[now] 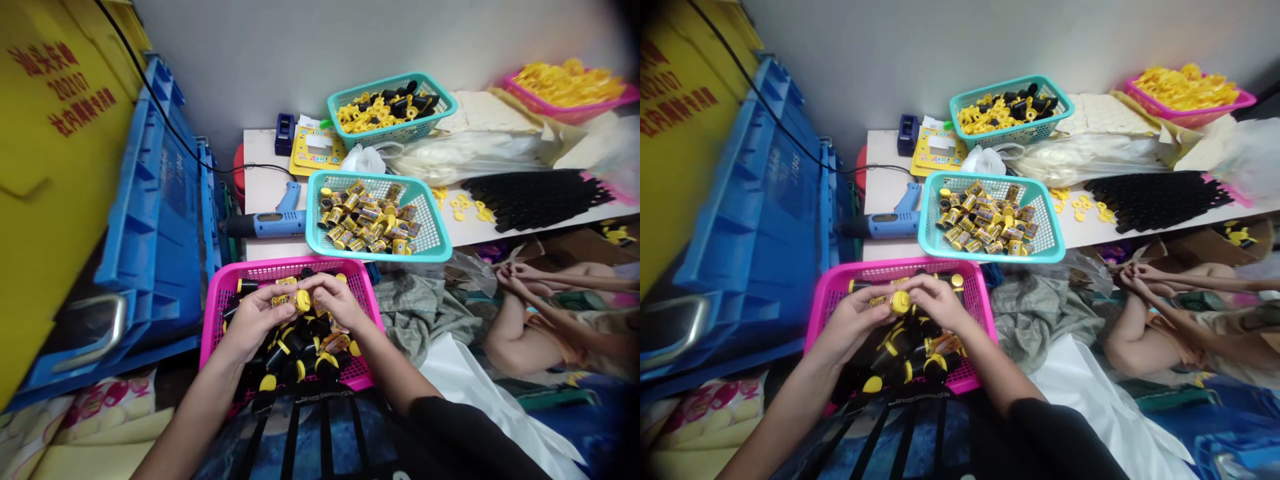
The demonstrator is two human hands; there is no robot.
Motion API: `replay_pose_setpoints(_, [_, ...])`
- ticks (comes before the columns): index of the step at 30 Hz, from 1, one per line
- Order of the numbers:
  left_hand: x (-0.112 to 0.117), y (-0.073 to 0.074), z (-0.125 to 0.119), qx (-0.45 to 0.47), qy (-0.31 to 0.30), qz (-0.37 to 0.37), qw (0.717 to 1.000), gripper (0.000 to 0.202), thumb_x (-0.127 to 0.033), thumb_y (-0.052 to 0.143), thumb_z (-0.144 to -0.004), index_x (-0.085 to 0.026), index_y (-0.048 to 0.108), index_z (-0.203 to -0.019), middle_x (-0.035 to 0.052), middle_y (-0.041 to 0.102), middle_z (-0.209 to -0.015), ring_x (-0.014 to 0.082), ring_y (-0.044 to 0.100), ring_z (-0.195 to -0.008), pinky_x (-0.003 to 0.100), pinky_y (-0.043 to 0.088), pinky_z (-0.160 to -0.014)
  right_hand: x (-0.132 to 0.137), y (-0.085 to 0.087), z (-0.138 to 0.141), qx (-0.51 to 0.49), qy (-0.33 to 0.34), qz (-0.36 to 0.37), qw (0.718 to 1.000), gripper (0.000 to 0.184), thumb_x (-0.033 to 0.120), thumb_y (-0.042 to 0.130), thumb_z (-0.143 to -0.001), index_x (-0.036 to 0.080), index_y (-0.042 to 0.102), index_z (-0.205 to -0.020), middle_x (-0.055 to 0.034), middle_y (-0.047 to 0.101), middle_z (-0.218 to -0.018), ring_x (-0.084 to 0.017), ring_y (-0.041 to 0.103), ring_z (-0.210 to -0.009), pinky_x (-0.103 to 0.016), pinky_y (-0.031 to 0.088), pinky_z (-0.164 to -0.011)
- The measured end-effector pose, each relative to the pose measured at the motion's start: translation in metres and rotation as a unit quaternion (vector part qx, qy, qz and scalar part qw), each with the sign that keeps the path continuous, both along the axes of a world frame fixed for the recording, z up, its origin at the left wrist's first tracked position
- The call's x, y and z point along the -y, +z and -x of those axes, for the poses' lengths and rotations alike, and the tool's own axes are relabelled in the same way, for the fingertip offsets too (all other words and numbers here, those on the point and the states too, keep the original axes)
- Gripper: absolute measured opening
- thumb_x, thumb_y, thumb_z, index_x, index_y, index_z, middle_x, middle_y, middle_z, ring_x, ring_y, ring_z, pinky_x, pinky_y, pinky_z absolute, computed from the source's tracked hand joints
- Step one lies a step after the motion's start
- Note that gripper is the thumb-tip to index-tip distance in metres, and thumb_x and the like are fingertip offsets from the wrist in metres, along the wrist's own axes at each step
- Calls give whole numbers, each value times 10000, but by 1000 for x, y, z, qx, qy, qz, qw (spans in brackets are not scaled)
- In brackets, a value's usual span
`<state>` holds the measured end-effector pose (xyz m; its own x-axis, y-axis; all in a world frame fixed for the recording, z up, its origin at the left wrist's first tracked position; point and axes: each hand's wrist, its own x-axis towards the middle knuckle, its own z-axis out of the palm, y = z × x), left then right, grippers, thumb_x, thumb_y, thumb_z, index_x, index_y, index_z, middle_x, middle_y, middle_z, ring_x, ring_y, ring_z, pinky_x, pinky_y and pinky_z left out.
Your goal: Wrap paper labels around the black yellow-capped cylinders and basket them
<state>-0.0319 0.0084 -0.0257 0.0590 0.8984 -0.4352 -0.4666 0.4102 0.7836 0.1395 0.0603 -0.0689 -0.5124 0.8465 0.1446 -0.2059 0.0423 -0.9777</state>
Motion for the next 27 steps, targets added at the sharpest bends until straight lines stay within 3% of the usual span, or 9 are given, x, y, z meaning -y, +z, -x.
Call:
replay_pose_setpoints(6, [2,0,0,21,-15,2,1000,334,-193,890,-542,-192,769,-854,20,765,-810,115,712,-666,173,589,-635,1,3,-3,-10,9,9,1000,328,449,746,-738,209,682,-953,-35,691,-887,-166,644,-803,-295,512,-746])
replay_pose_setpoints(8, [2,1,-1,21,-12,6,1000,332,-195,893,-536,-197,770,-844,18,768,-816,117,714,-674,175,590,-637,1,5,-5,9,-5,18,1000,317,492,652,-815,198,698,-923,-46,695,-857,-172,644,-793,-307,509,-751])
replay_pose_setpoints(12, [1,2,-1,15,-13,-4,1000,316,-199,891,-539,-210,772,-831,15,769,-833,112,707,-685,171,583,-635,-3,1,-5,-29,21,74,997,483,581,450,-904,172,706,-890,-71,691,-864,-197,641,-856,-335,497,-780])
replay_pose_setpoints(17, [2,-2,-1,-12,-34,-58,998,300,-198,875,-568,-225,773,-849,24,765,-921,113,694,-721,186,576,-657,-8,-8,-4,-59,95,109,988,361,495,720,-753,194,658,-943,-41,650,-963,-177,604,-940,-311,468,-843])
replay_pose_setpoints(20, [2,-2,-1,-42,-33,-72,996,290,-199,867,-576,-233,773,-848,18,767,-908,119,696,-747,188,567,-681,-8,-6,-4,-81,122,132,980,430,536,703,-751,191,630,-998,-48,630,-1010,-167,608,-937,-303,475,-832])
replay_pose_setpoints(24, [0,5,5,-125,-39,-97,987,282,-200,859,-583,-219,772,-851,35,774,-908,165,710,-846,231,558,-780,-4,6,-4,-51,88,108,989,463,475,767,-703,199,604,-1036,-51,647,-1041,-162,630,-904,-295,506,-793])
replay_pose_setpoints(27, [-2,10,9,-185,-56,-113,975,295,-228,845,-608,-209,768,-892,54,775,-911,206,711,-895,293,553,-836,-1,15,-5,-16,25,39,999,299,442,631,-845,197,628,-1016,-54,670,-1015,-164,637,-906,-309,520,-799])
